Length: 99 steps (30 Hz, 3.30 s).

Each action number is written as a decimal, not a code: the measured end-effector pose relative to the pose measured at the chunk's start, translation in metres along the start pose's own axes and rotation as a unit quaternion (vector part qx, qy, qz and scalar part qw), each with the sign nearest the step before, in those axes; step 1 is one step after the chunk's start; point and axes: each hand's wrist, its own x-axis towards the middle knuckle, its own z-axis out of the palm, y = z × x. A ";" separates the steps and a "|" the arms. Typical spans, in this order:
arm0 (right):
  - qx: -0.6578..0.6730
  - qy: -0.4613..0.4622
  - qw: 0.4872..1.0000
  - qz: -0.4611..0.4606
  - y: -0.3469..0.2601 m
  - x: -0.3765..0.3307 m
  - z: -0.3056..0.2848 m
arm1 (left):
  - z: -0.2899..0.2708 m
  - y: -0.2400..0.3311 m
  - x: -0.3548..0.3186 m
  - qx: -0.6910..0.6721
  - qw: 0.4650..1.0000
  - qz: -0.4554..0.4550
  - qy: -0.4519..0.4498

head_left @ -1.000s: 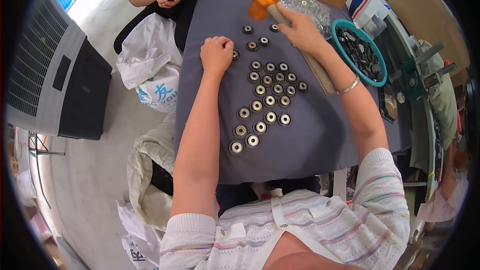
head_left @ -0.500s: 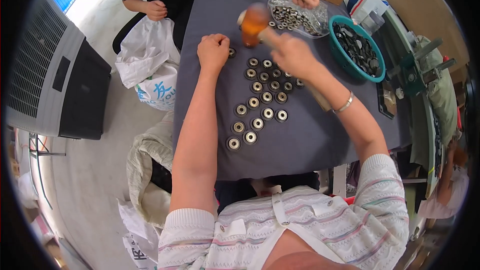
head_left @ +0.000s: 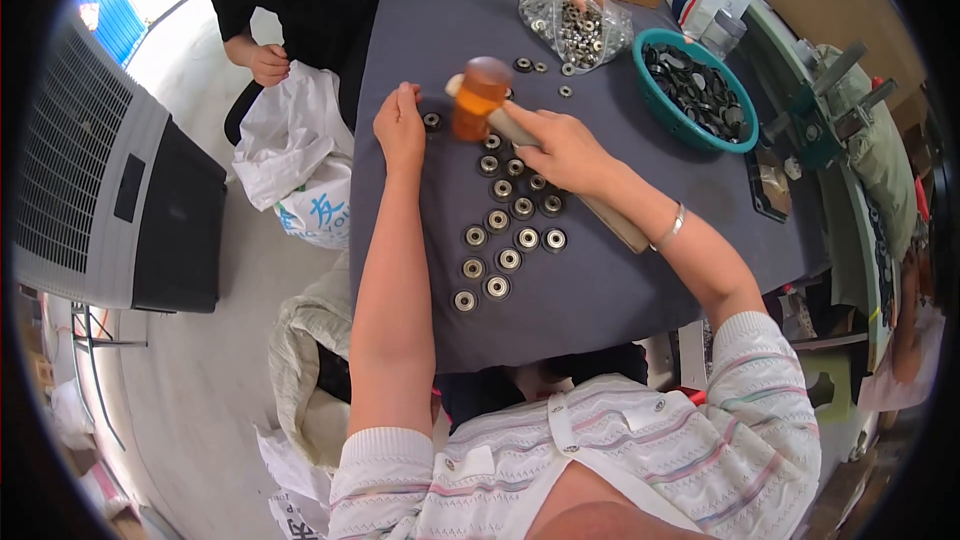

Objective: The person assembles small hardware components by hammering metal bearings into plastic rings with a soft-faced mallet at a workbench.

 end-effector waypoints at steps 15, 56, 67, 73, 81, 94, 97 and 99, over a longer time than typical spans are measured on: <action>0.503 0.145 0.812 0.257 0.068 -0.127 -0.026 | 0.009 0.008 0.000 0.303 0.912 0.205 -0.186; 0.473 0.112 0.826 0.285 0.080 -0.122 -0.038 | 0.020 0.071 -0.054 0.334 0.806 0.230 -0.432; 0.486 0.103 0.820 0.283 0.078 -0.121 -0.039 | 0.071 0.104 -0.135 0.387 0.711 0.344 -0.476; 0.488 0.117 0.820 0.275 0.083 -0.123 -0.035 | 0.053 0.106 -0.102 0.367 0.779 0.305 -0.406; 0.486 0.087 0.823 0.283 0.081 -0.115 -0.036 | -0.016 0.038 -0.044 0.470 0.788 0.197 -0.346; 0.480 0.112 0.827 0.269 0.082 -0.121 -0.032 | -0.080 0.090 -0.135 0.269 0.930 0.163 -0.190; 0.468 0.123 0.831 0.273 0.082 -0.123 -0.030 | -0.112 0.084 -0.175 0.250 0.951 0.072 -0.166; 0.466 0.150 0.828 0.273 0.081 -0.122 -0.027 | -0.120 0.078 -0.189 0.283 0.939 0.144 -0.129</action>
